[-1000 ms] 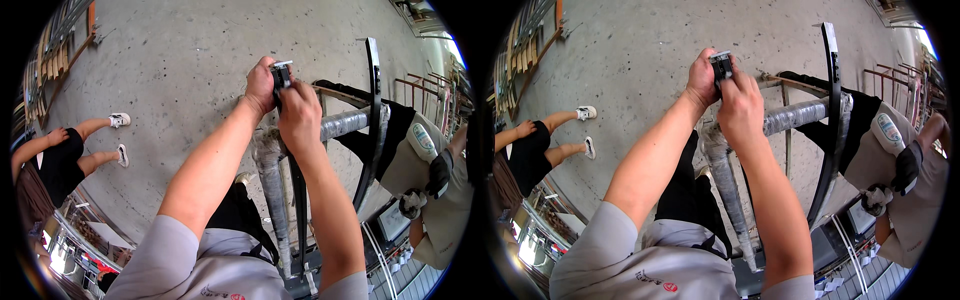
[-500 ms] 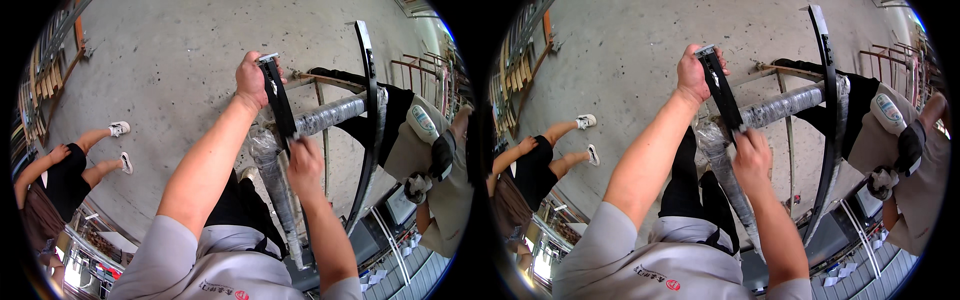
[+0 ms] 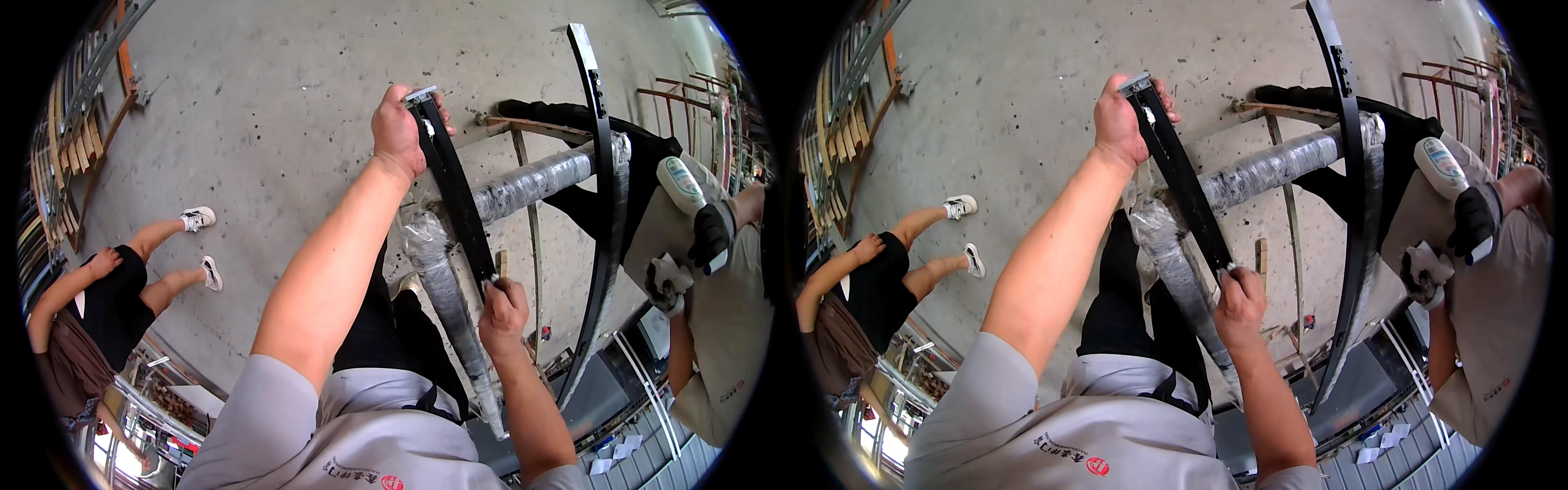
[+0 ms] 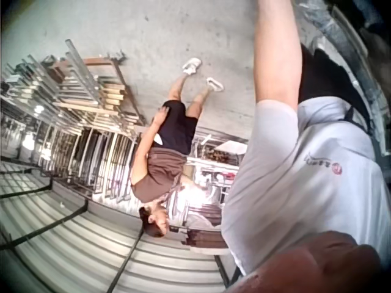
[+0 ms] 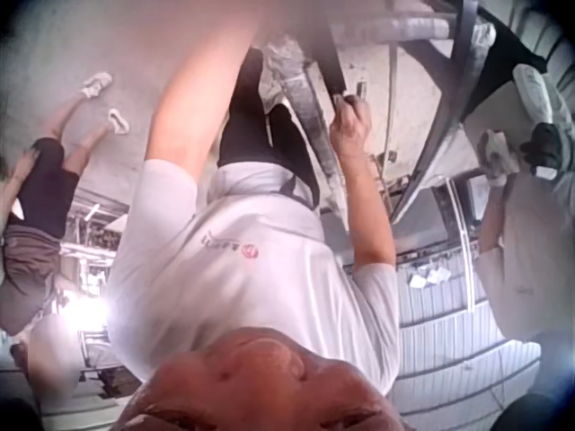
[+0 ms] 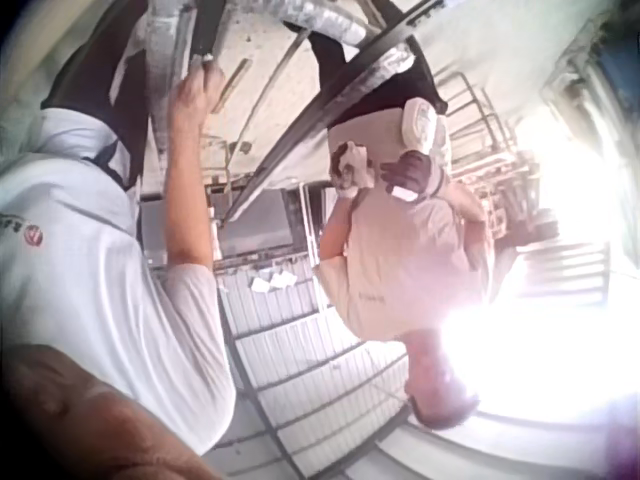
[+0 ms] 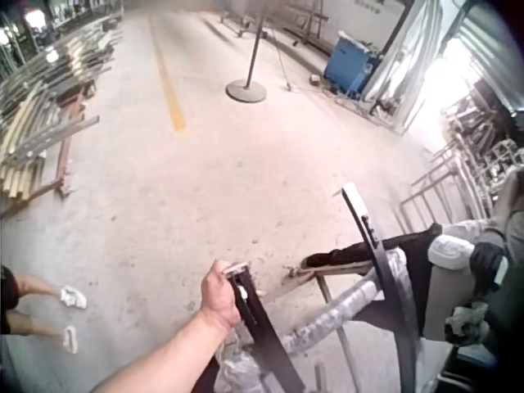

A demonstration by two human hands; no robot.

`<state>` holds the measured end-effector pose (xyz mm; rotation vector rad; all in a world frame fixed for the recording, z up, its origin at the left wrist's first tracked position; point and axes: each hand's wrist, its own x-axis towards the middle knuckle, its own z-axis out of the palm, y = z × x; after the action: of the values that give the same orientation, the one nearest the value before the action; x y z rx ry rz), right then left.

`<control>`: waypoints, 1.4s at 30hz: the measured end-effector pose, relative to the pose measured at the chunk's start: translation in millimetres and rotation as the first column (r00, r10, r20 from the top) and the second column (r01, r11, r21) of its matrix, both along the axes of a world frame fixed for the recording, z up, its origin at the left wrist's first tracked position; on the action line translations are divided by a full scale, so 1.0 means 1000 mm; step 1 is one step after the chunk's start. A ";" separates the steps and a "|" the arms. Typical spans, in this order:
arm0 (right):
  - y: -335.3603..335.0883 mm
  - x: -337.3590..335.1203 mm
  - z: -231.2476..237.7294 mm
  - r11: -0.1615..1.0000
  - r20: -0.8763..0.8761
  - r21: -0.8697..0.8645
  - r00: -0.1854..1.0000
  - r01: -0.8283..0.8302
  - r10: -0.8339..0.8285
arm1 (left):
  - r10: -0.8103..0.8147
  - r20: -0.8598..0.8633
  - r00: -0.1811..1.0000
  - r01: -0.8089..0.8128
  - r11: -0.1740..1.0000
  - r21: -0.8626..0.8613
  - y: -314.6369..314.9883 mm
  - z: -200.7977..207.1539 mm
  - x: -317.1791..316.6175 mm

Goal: The person wipes down a black metal frame with a white cloth, cleaning multiple sections of the frame one at a time.

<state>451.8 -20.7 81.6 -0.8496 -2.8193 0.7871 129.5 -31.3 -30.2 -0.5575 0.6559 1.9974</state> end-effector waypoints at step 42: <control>0.031 -0.115 -0.024 0.995 -0.158 -0.098 0.987 -0.025 0.009 | -0.085 -0.207 0.975 0.068 0.994 -0.089 0.006 -0.009 -0.020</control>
<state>337.2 9.8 57.2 -0.7415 -2.6719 0.9597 109.4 -25.4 -39.7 -0.3642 0.8782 1.9797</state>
